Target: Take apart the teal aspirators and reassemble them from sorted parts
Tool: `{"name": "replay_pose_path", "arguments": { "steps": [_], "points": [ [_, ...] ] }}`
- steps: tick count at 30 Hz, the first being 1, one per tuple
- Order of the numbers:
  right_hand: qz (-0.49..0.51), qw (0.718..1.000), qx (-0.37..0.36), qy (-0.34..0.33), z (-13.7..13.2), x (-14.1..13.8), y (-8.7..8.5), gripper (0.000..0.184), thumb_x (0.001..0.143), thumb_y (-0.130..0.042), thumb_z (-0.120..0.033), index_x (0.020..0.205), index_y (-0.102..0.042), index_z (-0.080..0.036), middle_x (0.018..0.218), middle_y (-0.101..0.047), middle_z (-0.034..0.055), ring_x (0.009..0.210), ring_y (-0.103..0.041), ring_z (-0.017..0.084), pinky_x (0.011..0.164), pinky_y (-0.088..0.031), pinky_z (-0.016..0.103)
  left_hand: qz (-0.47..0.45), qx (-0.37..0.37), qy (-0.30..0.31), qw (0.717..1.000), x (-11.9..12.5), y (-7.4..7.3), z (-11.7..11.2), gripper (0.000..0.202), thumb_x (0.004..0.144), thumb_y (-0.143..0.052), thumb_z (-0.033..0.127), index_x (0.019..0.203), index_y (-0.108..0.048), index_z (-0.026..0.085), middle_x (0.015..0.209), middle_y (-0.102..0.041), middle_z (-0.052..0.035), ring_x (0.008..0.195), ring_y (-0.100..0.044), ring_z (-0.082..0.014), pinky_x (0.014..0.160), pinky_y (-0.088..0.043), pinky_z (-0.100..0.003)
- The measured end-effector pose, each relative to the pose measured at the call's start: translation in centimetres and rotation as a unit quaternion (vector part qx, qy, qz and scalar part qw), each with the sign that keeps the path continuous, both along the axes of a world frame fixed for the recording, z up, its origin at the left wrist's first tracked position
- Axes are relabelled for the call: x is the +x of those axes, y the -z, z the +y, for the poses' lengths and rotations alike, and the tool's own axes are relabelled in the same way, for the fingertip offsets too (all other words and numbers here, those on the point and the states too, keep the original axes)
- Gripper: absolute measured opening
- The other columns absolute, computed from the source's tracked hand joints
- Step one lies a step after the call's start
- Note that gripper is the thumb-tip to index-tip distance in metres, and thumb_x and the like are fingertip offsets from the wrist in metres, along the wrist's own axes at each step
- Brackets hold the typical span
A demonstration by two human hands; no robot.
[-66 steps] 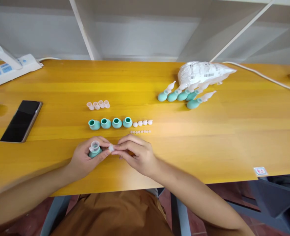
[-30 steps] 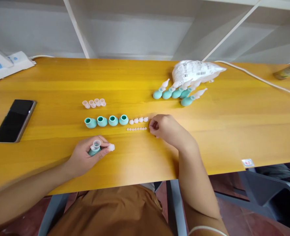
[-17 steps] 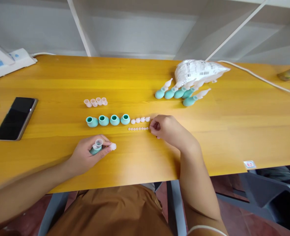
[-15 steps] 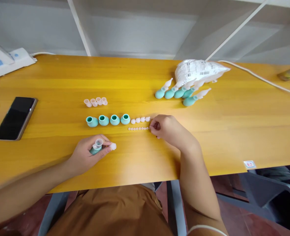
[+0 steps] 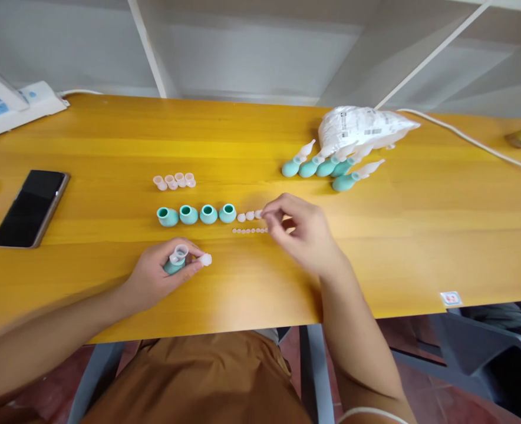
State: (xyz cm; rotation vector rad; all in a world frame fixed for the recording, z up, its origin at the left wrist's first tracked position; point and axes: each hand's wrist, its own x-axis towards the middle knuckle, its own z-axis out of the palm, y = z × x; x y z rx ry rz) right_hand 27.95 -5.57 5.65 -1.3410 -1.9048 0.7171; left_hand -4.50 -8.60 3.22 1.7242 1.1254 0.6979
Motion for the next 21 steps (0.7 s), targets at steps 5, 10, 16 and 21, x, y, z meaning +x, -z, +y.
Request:
{"name": "replay_pose_path", "arguments": {
  "steps": [5, 10, 16, 21],
  "points": [
    [0.079, 0.968, 0.027, -0.235, -1.7, -4.7, 1.4, 0.03, 0.104, -0.083, -0.029, 0.132, -0.073, -0.024, 0.112, -0.073, 0.0063, 0.079, -0.071, 0.014, 0.073, -0.066, 0.028, -0.001, 0.019, 0.015, 1.0, 0.0, 0.0, 0.0, 0.012, 0.102, -0.077, 0.036, 0.104, -0.077, 0.024, 0.092, -0.083, 0.0022, 0.074, -0.07, -0.0132, 0.069, -0.05, -0.025],
    [0.039, 0.96, 0.112, -0.253, -2.5, -7.0, 3.0, 0.02, 0.109, -0.075, -0.023, 0.128, -0.072, -0.02, 0.113, -0.073, 0.0102, 0.103, -0.074, 0.02, 0.088, -0.067, 0.034, 0.004, 0.028, 0.015, 1.0, -0.2, 0.5, 0.2, 0.018, 0.099, -0.082, 0.038, 0.096, -0.073, 0.023, 0.085, -0.078, 0.0033, 0.073, -0.069, -0.014, 0.07, -0.05, -0.026],
    [0.03, 0.966, 0.11, -0.234, -2.2, -6.1, 2.2, 0.014, 0.108, -0.069, -0.015, 0.119, -0.069, -0.022, 0.106, -0.073, 0.0077, 0.092, -0.073, 0.018, 0.07, -0.067, 0.028, -0.055, 0.029, 0.067, 0.996, -0.6, 0.5, 0.3, 0.021, 0.097, -0.088, 0.038, 0.104, -0.075, 0.024, 0.086, -0.075, 0.0029, 0.072, -0.068, -0.0136, 0.071, -0.052, -0.026],
    [0.033, 0.996, 0.064, -0.052, -0.6, -0.8, -0.4, 0.017, 0.105, -0.074, -0.023, 0.121, -0.076, -0.027, 0.121, -0.078, 0.009, 0.106, -0.079, 0.023, 0.073, -0.073, 0.031, -0.064, 0.075, 0.102, 0.99, -0.5, 0.5, 0.3, 0.017, 0.1, -0.086, 0.033, 0.105, -0.072, 0.023, 0.102, -0.075, -0.0007, 0.079, -0.069, -0.0134, 0.078, -0.053, -0.027]
  ]
}}
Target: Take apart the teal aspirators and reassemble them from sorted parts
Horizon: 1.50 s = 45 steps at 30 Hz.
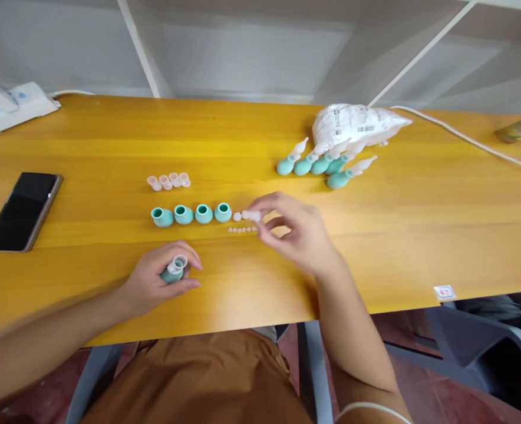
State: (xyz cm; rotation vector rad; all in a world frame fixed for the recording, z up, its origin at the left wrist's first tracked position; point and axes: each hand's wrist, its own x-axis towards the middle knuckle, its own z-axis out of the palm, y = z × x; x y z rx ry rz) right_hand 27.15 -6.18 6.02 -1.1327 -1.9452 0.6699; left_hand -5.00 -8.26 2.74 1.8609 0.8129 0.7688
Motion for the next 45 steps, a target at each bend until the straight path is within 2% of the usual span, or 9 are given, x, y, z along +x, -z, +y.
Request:
{"name": "replay_pose_path", "arguments": {
  "steps": [4, 10, 17, 21, 25, 27, 30, 35, 45],
  "points": [
    [-0.105, 0.987, -0.028, 0.122, 1.3, 3.8, -0.3, 0.019, 0.107, -0.072, -0.037, 0.121, -0.079, -0.026, 0.117, -0.083, 0.0087, 0.101, -0.081, 0.027, 0.08, -0.074, 0.043, -0.001, 0.002, 0.007, 1.0, -0.1, -0.1, 0.0, 0.012, 0.105, -0.076, 0.031, 0.109, -0.068, 0.024, 0.103, -0.073, -0.0015, 0.086, -0.068, -0.0161, 0.081, -0.053, -0.029],
    [-0.216, 0.97, -0.067, 0.091, 2.2, 4.4, 1.4, 0.02, 0.106, -0.069, -0.038, 0.107, -0.082, -0.023, 0.116, -0.079, 0.0135, 0.091, -0.077, 0.027, 0.088, -0.066, 0.049, -0.015, -0.034, 0.017, 0.999, -0.6, 0.0, -0.3, 0.007, 0.112, -0.051, 0.028, 0.116, -0.055, 0.024, 0.104, -0.062, -0.0038, 0.089, -0.059, -0.0194, 0.081, -0.051, -0.034],
    [-0.207, 0.969, -0.079, 0.108, 2.6, 4.1, 2.4, 0.015, 0.1, -0.066, -0.024, 0.107, -0.08, -0.022, 0.108, -0.08, 0.0107, 0.091, -0.077, 0.028, 0.088, -0.063, 0.047, -0.001, -0.072, 0.012, 0.997, -0.7, 0.3, -0.4, 0.015, 0.116, -0.045, 0.034, 0.121, -0.056, 0.024, 0.114, -0.061, -0.0071, 0.093, -0.06, -0.0206, 0.087, -0.054, -0.037],
    [-0.209, 0.968, -0.077, 0.112, 2.6, 4.6, 2.5, 0.019, 0.099, -0.067, -0.023, 0.113, -0.08, -0.022, 0.107, -0.08, 0.0107, 0.092, -0.077, 0.028, 0.09, -0.064, 0.049, 0.042, -0.03, -0.003, 0.999, -0.5, 0.1, -0.2, 0.019, 0.116, -0.05, 0.033, 0.125, -0.063, 0.024, 0.118, -0.064, -0.0075, 0.102, -0.065, -0.0217, 0.093, -0.056, -0.036],
    [-0.167, 0.978, -0.026, 0.126, 1.9, 3.9, 1.2, 0.037, 0.101, -0.07, -0.027, 0.138, -0.075, -0.024, 0.122, -0.077, 0.0138, 0.103, -0.077, 0.03, 0.079, -0.065, 0.045, 0.083, 0.012, -0.027, 0.996, -0.2, 0.0, -0.1, 0.03, 0.113, -0.06, 0.032, 0.14, -0.069, 0.026, 0.12, -0.066, -0.0066, 0.102, -0.067, -0.0202, 0.091, -0.057, -0.033],
    [-0.103, 0.985, 0.032, 0.132, 1.3, 2.7, 0.2, 0.029, 0.105, -0.071, -0.028, 0.133, -0.077, -0.027, 0.122, -0.077, 0.0128, 0.1, -0.076, 0.028, 0.071, -0.063, 0.04, 0.088, 0.007, -0.038, 0.995, -0.1, 0.1, -0.2, 0.036, 0.11, -0.064, 0.03, 0.146, -0.066, 0.027, 0.121, -0.069, -0.006, 0.104, -0.07, -0.0202, 0.093, -0.058, -0.033],
    [-0.033, 0.995, 0.091, 0.033, 0.2, 0.0, -0.3, 0.018, 0.106, -0.075, -0.023, 0.122, -0.081, -0.03, 0.107, -0.078, 0.0078, 0.09, -0.075, 0.024, 0.071, -0.064, 0.037, 0.075, -0.024, -0.056, 0.995, 0.0, 0.2, -0.5, 0.037, 0.105, -0.07, 0.029, 0.142, -0.062, 0.027, 0.117, -0.074, -0.0035, 0.102, -0.073, -0.0195, 0.094, -0.058, -0.034],
    [-0.059, 0.973, 0.164, -0.149, -1.4, -4.5, 1.7, 0.034, 0.108, -0.075, -0.022, 0.142, -0.075, -0.026, 0.109, -0.077, 0.0076, 0.094, -0.078, 0.021, 0.079, -0.067, 0.034, 0.09, -0.021, -0.054, 0.994, 0.4, -0.4, -0.6, 0.014, 0.101, -0.071, 0.025, 0.114, -0.064, 0.025, 0.102, -0.077, 0.0009, 0.088, -0.072, -0.0166, 0.083, -0.055, -0.031],
    [-0.1, 0.97, 0.17, -0.143, -2.2, -5.9, 2.9, 0.025, 0.112, -0.066, -0.016, 0.136, -0.074, -0.02, 0.114, -0.081, 0.0095, 0.1, -0.081, 0.021, 0.088, -0.072, 0.035, 0.127, -0.034, -0.092, 0.987, 0.7, -0.6, -0.6, 0.008, 0.097, -0.07, 0.027, 0.095, -0.063, 0.023, 0.085, -0.073, 0.0032, 0.071, -0.062, -0.0143, 0.069, -0.047, -0.028]
  ]
}}
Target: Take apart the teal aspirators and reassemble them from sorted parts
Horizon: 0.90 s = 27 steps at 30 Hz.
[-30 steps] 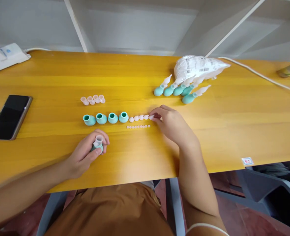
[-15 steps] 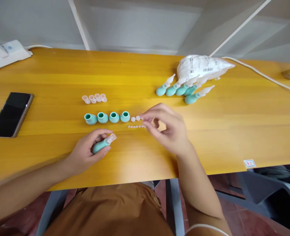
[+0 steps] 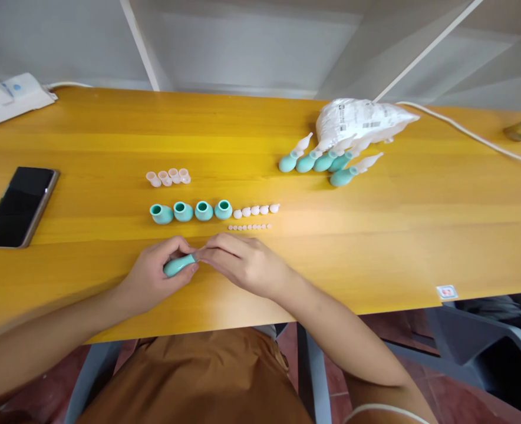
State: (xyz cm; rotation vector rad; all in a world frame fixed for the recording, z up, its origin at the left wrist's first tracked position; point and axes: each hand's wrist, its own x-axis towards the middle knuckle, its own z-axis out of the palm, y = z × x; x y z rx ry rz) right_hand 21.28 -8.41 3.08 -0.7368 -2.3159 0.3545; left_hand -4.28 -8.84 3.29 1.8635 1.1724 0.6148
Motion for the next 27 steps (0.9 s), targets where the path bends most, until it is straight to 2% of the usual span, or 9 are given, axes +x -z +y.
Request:
{"name": "replay_pose_path", "arguments": {
  "steps": [3, 6, 12, 16, 19, 23, 27],
  "points": [
    [-0.013, 1.0, -0.003, 0.003, 0.08, 0.03, 0.41, 0.025, 0.113, -0.065, -0.018, 0.137, -0.073, -0.019, 0.113, -0.08, 0.0107, 0.098, -0.08, 0.021, 0.086, -0.072, 0.036, 0.011, 0.01, -0.007, 1.0, 0.02, 0.12, -0.05, 0.008, 0.096, -0.07, 0.027, 0.096, -0.063, 0.023, 0.086, -0.073, 0.0031, 0.071, -0.063, -0.0145, 0.069, -0.048, -0.029],
    [-0.031, 0.999, 0.006, -0.004, 0.01, 0.07, 0.59, 0.028, 0.114, -0.059, -0.013, 0.139, -0.072, -0.016, 0.114, -0.08, 0.012, 0.098, -0.08, 0.022, 0.083, -0.072, 0.035, 0.024, 0.009, -0.009, 1.0, 0.04, 0.07, -0.02, 0.008, 0.096, -0.07, 0.026, 0.095, -0.063, 0.023, 0.086, -0.074, 0.0028, 0.073, -0.065, -0.0152, 0.07, -0.048, -0.029],
    [-0.057, 0.998, 0.02, -0.026, -0.35, 0.06, 0.52, 0.04, 0.113, -0.057, -0.01, 0.151, -0.065, -0.017, 0.122, -0.082, 0.013, 0.106, -0.081, 0.025, 0.092, -0.072, 0.038, 0.027, -0.012, -0.021, 0.999, 0.24, -0.39, 0.06, 0.009, 0.095, -0.07, 0.024, 0.089, -0.063, 0.023, 0.082, -0.074, 0.0025, 0.068, -0.062, -0.0146, 0.066, -0.046, -0.029],
    [-0.039, 0.999, 0.017, -0.006, -0.4, -0.25, 0.6, 0.03, 0.112, -0.064, -0.016, 0.141, -0.07, -0.019, 0.114, -0.081, 0.011, 0.099, -0.081, 0.023, 0.085, -0.072, 0.036, 0.033, -0.003, -0.015, 0.999, 0.24, -0.21, -0.04, 0.007, 0.093, -0.071, 0.023, 0.09, -0.065, 0.023, 0.084, -0.075, 0.0016, 0.072, -0.067, -0.0163, 0.069, -0.049, -0.029],
    [-0.055, 0.998, 0.006, -0.002, -0.48, -0.4, 0.45, 0.023, 0.112, -0.063, -0.016, 0.134, -0.071, -0.019, 0.113, -0.081, 0.011, 0.098, -0.081, 0.023, 0.083, -0.072, 0.037, 0.035, 0.012, -0.007, 0.999, 0.26, 0.14, -0.14, 0.007, 0.091, -0.072, 0.021, 0.091, -0.066, 0.023, 0.087, -0.076, 0.001, 0.076, -0.069, -0.0177, 0.071, -0.05, -0.031],
    [-0.067, 0.998, 0.015, -0.005, -0.56, -0.39, 0.27, 0.022, 0.112, -0.061, -0.013, 0.131, -0.07, -0.018, 0.11, -0.08, 0.0114, 0.098, -0.079, 0.024, 0.083, -0.071, 0.038, 0.037, 0.013, -0.014, 0.999, 0.38, 0.23, -0.19, 0.01, 0.09, -0.073, 0.019, 0.09, -0.064, 0.024, 0.083, -0.074, 0.0025, 0.072, -0.066, -0.0166, 0.069, -0.05, -0.03],
    [-0.019, 1.0, -0.021, -0.01, -0.5, -0.51, 0.45, 0.023, 0.108, -0.065, -0.011, 0.13, -0.068, -0.017, 0.111, -0.079, 0.012, 0.097, -0.08, 0.024, 0.08, -0.072, 0.037, 0.015, -0.016, -0.027, 0.999, 0.38, -0.19, -0.19, 0.01, 0.092, -0.073, 0.021, 0.089, -0.064, 0.024, 0.078, -0.071, 0.0036, 0.07, -0.067, -0.0164, 0.067, -0.052, -0.029]
  ]
}}
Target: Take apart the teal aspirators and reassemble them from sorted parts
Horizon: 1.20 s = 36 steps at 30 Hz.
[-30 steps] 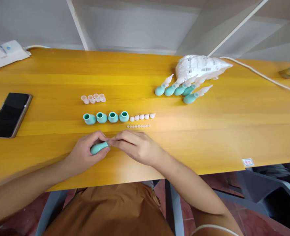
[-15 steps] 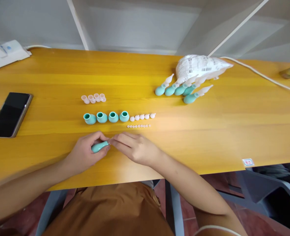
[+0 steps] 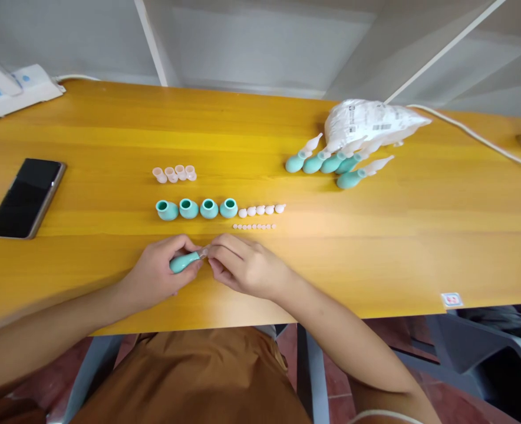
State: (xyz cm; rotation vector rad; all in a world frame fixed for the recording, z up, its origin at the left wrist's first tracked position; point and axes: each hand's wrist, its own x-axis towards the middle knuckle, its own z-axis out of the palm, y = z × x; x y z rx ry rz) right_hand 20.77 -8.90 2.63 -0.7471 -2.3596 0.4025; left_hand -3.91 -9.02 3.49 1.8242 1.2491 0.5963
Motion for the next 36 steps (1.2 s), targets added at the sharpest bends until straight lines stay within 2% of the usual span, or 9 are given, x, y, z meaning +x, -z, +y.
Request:
{"name": "replay_pose_path", "arguments": {
  "steps": [4, 8, 15, 21, 27, 32, 36],
  "points": [
    [0.002, 0.999, 0.024, 0.02, 0.0, -0.2, 0.3, 0.031, 0.11, -0.068, -0.015, 0.141, -0.067, -0.016, 0.113, -0.079, 0.0123, 0.098, -0.081, 0.023, 0.083, -0.073, 0.035, -0.03, -0.053, -0.006, 0.998, -0.1, -0.1, 0.0, 0.007, 0.094, -0.072, 0.024, 0.091, -0.065, 0.025, 0.072, -0.069, 0.0053, 0.062, -0.065, -0.0152, 0.059, -0.051, -0.027],
    [-0.014, 0.997, 0.073, 0.015, -0.3, -0.1, 0.6, 0.028, 0.11, -0.065, -0.008, 0.138, -0.07, -0.011, 0.112, -0.08, 0.0119, 0.098, -0.081, 0.021, 0.084, -0.072, 0.032, -0.05, -0.106, -0.011, 0.993, -0.2, 0.0, 0.0, 0.005, 0.097, -0.07, 0.028, 0.095, -0.067, 0.024, 0.067, -0.068, 0.0066, 0.051, -0.059, -0.0131, 0.05, -0.047, -0.026],
    [-0.036, 0.995, 0.096, 0.016, -0.3, 0.0, 0.2, 0.022, 0.11, -0.068, -0.009, 0.132, -0.072, -0.009, 0.11, -0.081, 0.0114, 0.096, -0.081, 0.02, 0.082, -0.071, 0.031, -0.022, -0.111, -0.017, 0.993, 0.1, -0.7, 0.0, 0.001, 0.094, -0.07, 0.024, 0.094, -0.069, 0.024, 0.065, -0.067, 0.0071, 0.051, -0.059, -0.0118, 0.051, -0.047, -0.024],
    [-0.045, 0.997, 0.058, 0.019, -0.3, 0.0, -0.1, 0.019, 0.111, -0.068, -0.016, 0.131, -0.071, -0.015, 0.109, -0.081, 0.0109, 0.091, -0.082, 0.021, 0.075, -0.071, 0.035, -0.003, -0.085, -0.017, 0.996, 0.3, -0.5, -0.2, 0.003, 0.091, -0.072, 0.023, 0.091, -0.069, 0.024, 0.078, -0.073, 0.0038, 0.06, -0.063, -0.0138, 0.058, -0.049, -0.027],
    [0.008, 0.999, -0.05, -0.003, 0.0, -0.1, -0.1, 0.022, 0.106, -0.064, -0.005, 0.123, -0.069, -0.018, 0.108, -0.078, 0.0102, 0.09, -0.077, 0.02, 0.073, -0.067, 0.032, 0.02, -0.004, -0.001, 1.0, 0.3, 0.2, -0.4, 0.008, 0.09, -0.073, 0.018, 0.089, -0.067, 0.022, 0.086, -0.076, 0.0008, 0.075, -0.068, -0.017, 0.07, -0.049, -0.031],
    [0.0, 0.996, -0.088, 0.017, -0.1, -0.5, -0.4, 0.018, 0.106, -0.06, -0.006, 0.116, -0.067, -0.019, 0.102, -0.073, 0.0071, 0.083, -0.07, 0.017, 0.072, -0.062, 0.03, 0.048, 0.03, 0.016, 0.998, 0.4, 0.5, -0.6, 0.013, 0.089, -0.073, 0.014, 0.088, -0.062, 0.022, 0.086, -0.074, -0.0002, 0.079, -0.069, -0.0192, 0.073, -0.049, -0.033],
    [-0.031, 0.994, -0.099, 0.041, -0.5, -0.7, -0.5, 0.018, 0.1, -0.061, -0.002, 0.105, -0.064, -0.019, 0.098, -0.069, 0.0053, 0.08, -0.066, 0.017, 0.07, -0.057, 0.03, 0.068, 0.045, 0.031, 0.996, 0.7, 0.4, -0.6, 0.016, 0.089, -0.071, 0.013, 0.087, -0.058, 0.022, 0.089, -0.074, -0.0018, 0.083, -0.07, -0.0216, 0.076, -0.051, -0.035]
  ]
}}
